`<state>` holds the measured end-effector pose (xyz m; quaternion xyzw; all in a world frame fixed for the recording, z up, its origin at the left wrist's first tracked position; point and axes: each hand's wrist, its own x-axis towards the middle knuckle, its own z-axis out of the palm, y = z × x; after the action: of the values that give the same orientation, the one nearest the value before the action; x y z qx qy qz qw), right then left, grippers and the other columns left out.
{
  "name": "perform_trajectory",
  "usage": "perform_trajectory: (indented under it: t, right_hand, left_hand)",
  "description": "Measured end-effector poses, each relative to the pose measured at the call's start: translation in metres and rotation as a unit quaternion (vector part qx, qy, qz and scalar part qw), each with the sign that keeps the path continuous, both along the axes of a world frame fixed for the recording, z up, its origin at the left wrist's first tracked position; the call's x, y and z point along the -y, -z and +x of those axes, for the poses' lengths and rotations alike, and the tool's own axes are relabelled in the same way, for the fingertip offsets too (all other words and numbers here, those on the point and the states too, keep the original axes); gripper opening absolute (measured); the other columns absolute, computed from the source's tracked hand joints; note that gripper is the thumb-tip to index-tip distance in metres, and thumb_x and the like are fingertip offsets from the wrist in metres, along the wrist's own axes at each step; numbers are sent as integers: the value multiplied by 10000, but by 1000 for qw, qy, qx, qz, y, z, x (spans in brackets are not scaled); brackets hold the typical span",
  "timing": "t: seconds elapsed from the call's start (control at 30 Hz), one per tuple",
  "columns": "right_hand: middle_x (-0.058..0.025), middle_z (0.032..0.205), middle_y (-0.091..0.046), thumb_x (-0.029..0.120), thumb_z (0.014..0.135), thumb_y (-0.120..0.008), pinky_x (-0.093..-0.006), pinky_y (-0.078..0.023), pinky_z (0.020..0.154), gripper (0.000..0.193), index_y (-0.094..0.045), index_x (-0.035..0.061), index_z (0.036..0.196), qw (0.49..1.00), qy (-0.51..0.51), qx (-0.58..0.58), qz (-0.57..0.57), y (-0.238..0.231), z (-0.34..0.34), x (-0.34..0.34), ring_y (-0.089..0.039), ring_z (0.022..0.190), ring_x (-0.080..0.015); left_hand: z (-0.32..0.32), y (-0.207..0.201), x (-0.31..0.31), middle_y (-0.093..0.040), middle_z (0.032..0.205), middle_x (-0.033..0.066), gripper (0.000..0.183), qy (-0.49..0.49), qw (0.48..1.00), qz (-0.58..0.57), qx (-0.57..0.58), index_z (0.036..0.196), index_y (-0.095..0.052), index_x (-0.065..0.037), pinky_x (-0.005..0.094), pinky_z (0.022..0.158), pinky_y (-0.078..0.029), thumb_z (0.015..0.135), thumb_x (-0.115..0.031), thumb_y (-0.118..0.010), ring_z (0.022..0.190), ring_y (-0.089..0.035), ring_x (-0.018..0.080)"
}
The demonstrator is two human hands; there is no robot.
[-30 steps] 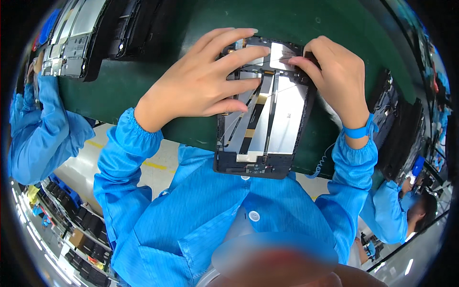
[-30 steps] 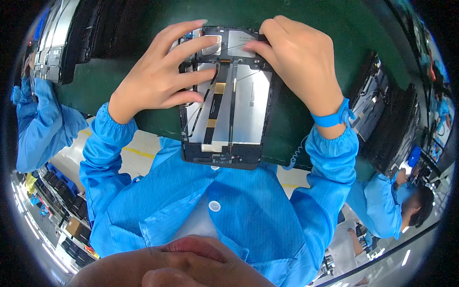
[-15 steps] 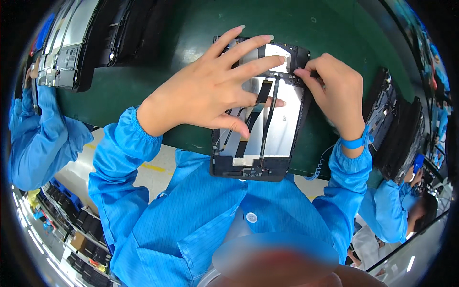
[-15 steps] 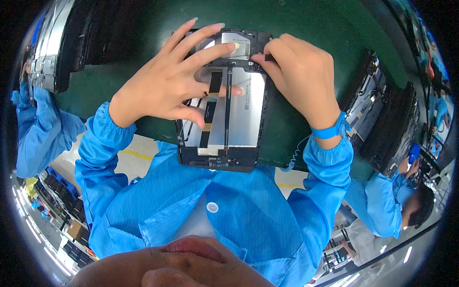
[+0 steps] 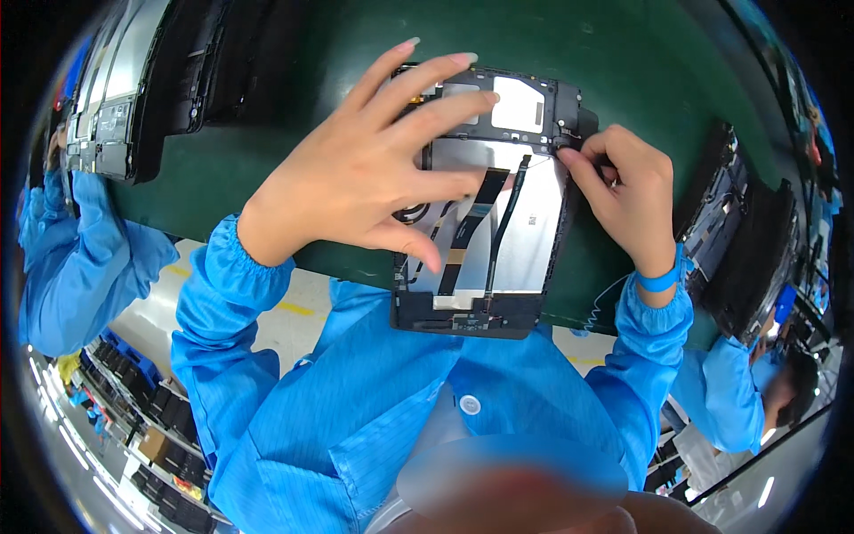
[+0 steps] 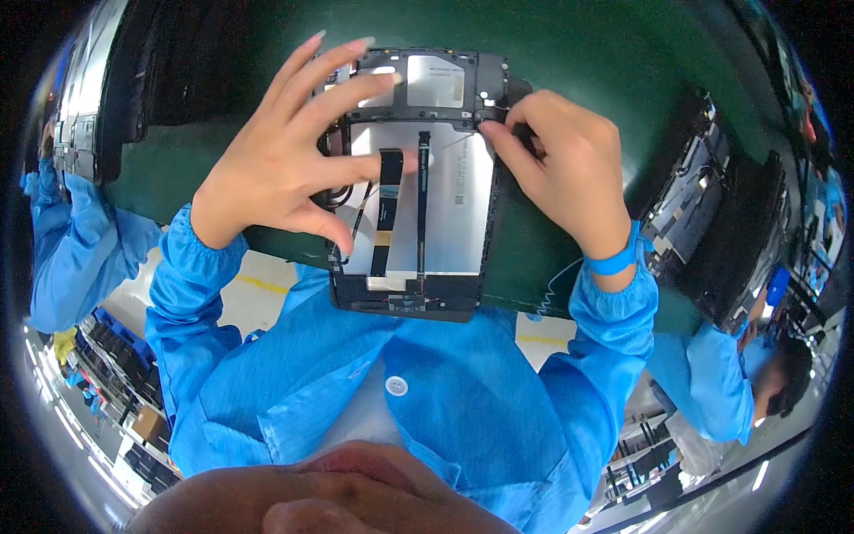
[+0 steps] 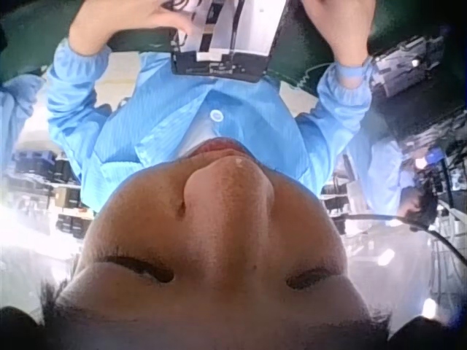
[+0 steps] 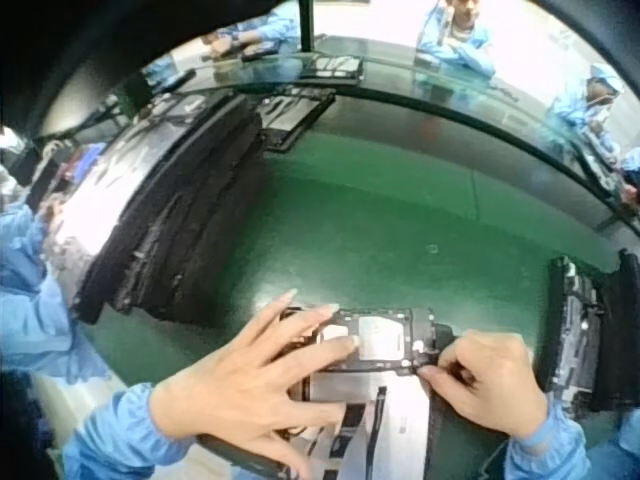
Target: The person assembles tablet computers by connecting and routing internal cables and components by hand and with a tool. The person then stacks the assembled tablets and places them onto an overhead rack.
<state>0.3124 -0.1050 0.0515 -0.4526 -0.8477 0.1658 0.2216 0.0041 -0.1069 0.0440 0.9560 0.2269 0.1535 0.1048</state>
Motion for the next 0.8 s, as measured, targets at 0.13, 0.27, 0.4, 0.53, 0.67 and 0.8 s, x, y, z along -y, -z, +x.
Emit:
perform_trajectory:
  t: [0.13,0.27,0.4,0.53,0.67,0.8]
  right_hand:
    - [-87,659,-567,105,799,-831,-322,-368,480,194,-654,32,774,998,14,-21,-56,-3,0,6,-504,507,-192]
    - [-82,659,-563,91,800,-829,-312,-349,480,196,-649,14,776,995,20,-42,-86,1,1,7,-469,506,-169]
    - [-80,661,-560,89,799,-830,-311,-345,481,201,-647,10,777,994,23,-48,-92,4,1,7,-463,513,-160]
    - [-76,662,-557,90,799,-831,-313,-345,481,203,-646,9,778,994,24,-50,-94,5,2,8,-463,516,-160]
    - [-73,661,-548,111,788,-849,-316,-358,481,220,-647,23,786,996,6,-52,-78,6,3,8,-482,514,-179]
    - [-75,664,-553,118,781,-857,-318,-367,474,235,-637,42,813,995,-31,-76,-49,12,4,10,-515,513,-196]
  left_hand:
    - [-20,4,-4,-496,1458,226,605,-64,994,-35,77,1209,-742,-152,606,1154,-330,853,-629,-635,1420,-396,488]
    - [-26,12,-3,-582,1344,226,347,-101,983,-37,150,1144,-734,-38,517,1079,-451,810,-127,-760,1348,-514,461]
    - [-24,9,1,-603,1300,217,323,-60,984,-3,168,1046,-765,-47,532,1030,-484,727,-90,-780,1284,-556,471]
    - [-20,11,8,-601,1274,191,346,-44,986,64,150,1034,-792,-70,547,992,-507,714,-202,-792,1250,-550,465]
    - [-9,8,13,-585,1299,153,373,-50,989,106,93,1068,-792,-89,554,993,-516,840,-381,-743,1263,-538,432]
    - [-10,16,21,-581,1304,135,448,-68,988,120,66,1115,-787,-98,559,1014,-514,896,-477,-691,1275,-535,421]
